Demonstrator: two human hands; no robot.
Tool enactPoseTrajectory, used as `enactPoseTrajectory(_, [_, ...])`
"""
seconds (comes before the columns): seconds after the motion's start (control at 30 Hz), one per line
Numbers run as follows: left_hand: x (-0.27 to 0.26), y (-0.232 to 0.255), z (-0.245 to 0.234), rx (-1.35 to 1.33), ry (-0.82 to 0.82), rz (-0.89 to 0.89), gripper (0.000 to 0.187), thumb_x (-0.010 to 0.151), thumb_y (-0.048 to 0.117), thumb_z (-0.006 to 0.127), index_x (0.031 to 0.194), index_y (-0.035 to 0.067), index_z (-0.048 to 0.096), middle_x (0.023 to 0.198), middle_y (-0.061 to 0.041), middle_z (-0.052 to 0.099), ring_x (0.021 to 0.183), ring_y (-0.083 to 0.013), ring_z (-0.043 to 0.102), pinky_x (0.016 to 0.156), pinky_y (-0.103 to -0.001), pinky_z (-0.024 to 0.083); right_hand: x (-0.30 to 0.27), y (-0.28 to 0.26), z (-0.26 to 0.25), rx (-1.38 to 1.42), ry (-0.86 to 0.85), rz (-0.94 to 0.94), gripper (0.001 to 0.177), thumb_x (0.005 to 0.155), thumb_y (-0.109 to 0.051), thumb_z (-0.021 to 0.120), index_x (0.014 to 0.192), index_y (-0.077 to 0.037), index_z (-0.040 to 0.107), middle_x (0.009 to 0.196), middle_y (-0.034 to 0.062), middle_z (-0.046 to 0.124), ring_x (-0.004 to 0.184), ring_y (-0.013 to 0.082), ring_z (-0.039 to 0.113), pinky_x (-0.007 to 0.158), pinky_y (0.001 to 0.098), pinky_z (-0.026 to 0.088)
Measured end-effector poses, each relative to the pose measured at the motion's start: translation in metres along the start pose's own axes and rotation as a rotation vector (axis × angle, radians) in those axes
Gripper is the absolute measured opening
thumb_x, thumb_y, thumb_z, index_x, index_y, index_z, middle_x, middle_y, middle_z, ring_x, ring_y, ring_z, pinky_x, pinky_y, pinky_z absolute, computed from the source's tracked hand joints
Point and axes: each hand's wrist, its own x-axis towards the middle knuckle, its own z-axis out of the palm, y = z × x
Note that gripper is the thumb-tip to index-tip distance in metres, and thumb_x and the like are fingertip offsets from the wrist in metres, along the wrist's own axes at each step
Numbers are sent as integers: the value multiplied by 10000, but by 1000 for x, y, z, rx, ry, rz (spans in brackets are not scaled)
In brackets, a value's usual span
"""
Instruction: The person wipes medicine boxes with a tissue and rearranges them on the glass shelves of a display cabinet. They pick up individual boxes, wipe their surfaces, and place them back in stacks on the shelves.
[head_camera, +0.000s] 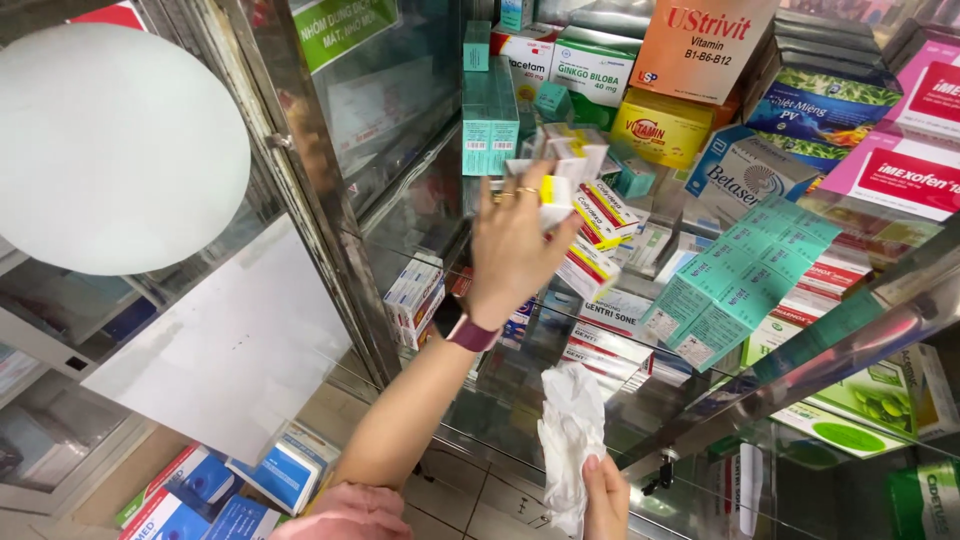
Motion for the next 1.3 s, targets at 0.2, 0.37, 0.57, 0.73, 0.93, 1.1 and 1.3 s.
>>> enactPoseTrajectory(0.2, [6,12,57,28,-106,49,736,926,369,681,1458,-50,394,1249,-291,630,1220,-430,607,1186,-682,255,-9,10,-22,-155,-47,-111,463,1007,-165,538,1355,134,593,1242,233,728,1146,260,688,1023,339,458])
enactPoseTrajectory(0.37, [17,18,52,141,-127,91,858,875,540,661,1481,-1,387,1326,-362,540,1240,-611,494,1011,-778,298,-19,5,-9,-209,-48,-93,456,1016,-169,540,1353,129,618,1209,229,753,1107,248,699,995,330,474])
enactPoseTrajectory(0.57, [78,-17,-5,320,-110,-78,799,916,689,606,1450,103,501,1440,-276,528,1299,-502,510,944,-599,505,-19,7,-16,-238,-53,-59,454,1009,-171,545,1366,99,617,1217,200,754,1111,220,685,987,315,468])
enactPoseTrajectory(0.73, [112,-87,14,552,-36,-246,971,799,740,702,1414,20,485,1341,-311,570,1174,-480,601,741,-511,594,-22,3,-15,-250,-63,-65,464,1015,-175,536,1382,100,606,1258,201,738,1159,226,666,1018,325,450])
enactPoseTrajectory(0.93, [114,-86,13,489,-301,-514,979,687,654,821,1387,40,518,1202,-210,676,1063,-385,697,834,-460,593,-16,-2,-28,-346,-148,-172,465,1010,-167,526,1377,113,583,1373,213,677,1312,256,599,1122,348,369])
enactPoseTrajectory(1.1, [101,-74,-5,414,-275,-435,848,669,553,854,1313,58,615,1209,-207,684,1074,-387,686,902,-469,562,-10,9,-39,-323,-117,-121,462,1009,-169,536,1374,106,600,1346,213,697,1274,255,623,1101,357,401])
enactPoseTrajectory(1.3, [74,-26,-32,288,-274,-342,881,636,443,852,1381,53,586,1116,-234,715,1003,-401,708,873,-485,567,-7,18,-25,-306,-157,-45,454,1011,-194,547,1349,97,628,1368,178,686,1250,222,619,1076,336,410])
